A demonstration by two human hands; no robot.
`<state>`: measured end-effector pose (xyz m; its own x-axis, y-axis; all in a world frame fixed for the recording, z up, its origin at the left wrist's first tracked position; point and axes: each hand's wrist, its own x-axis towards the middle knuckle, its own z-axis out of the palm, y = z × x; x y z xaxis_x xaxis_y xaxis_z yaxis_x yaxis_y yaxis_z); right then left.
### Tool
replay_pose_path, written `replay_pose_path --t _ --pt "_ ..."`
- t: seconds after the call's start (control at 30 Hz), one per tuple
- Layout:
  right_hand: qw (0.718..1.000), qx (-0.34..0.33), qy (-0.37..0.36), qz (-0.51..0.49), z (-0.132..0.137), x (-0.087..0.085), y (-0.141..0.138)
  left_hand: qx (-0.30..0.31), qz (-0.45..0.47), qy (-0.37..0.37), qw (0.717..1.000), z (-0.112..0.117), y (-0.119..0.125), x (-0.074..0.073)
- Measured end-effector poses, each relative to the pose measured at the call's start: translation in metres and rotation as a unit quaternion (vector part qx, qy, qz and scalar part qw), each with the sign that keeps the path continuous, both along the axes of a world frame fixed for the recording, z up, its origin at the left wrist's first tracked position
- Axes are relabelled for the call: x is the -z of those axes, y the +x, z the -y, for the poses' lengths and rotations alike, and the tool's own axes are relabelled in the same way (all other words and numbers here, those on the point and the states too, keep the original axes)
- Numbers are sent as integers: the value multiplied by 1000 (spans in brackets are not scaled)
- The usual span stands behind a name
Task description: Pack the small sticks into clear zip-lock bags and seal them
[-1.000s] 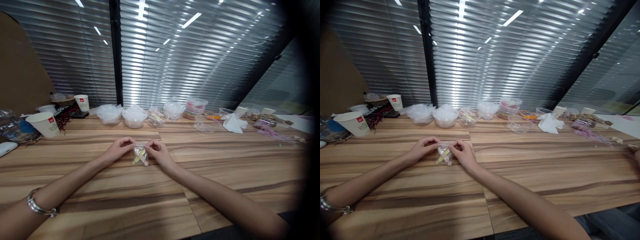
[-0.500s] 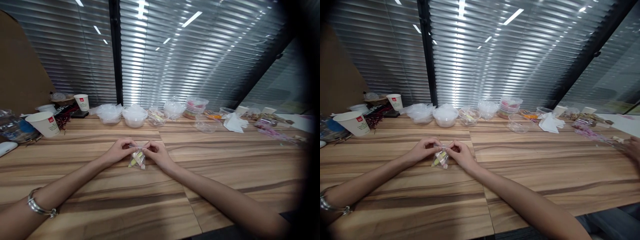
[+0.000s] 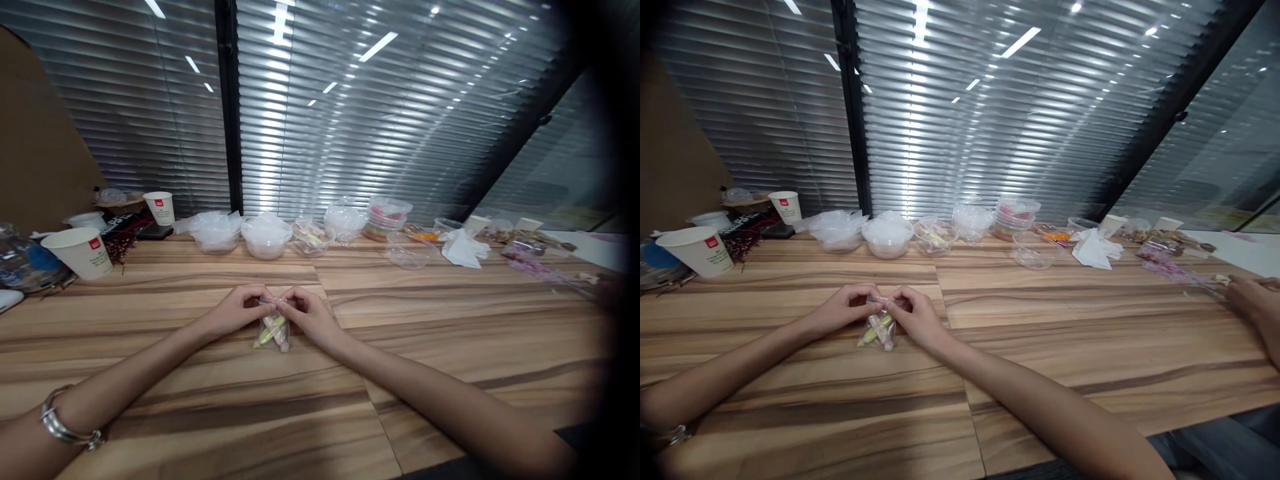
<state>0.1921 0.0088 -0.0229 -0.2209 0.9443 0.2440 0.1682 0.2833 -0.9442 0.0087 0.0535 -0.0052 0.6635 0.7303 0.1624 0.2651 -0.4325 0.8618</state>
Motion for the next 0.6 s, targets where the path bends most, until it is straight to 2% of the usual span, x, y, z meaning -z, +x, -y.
replay_pose_path --t 0.13,0.37,0.6 --pt "999 16 6 -29 -2 2 1 -26 35 -36 998 -4 -1 4" --pt "994 42 -44 -86 -8 6 1 -78 57 1 995 -7 -5 7" --pt "991 45 -61 -108 -12 11 2 -90 78 -15 993 -6 -5 6"
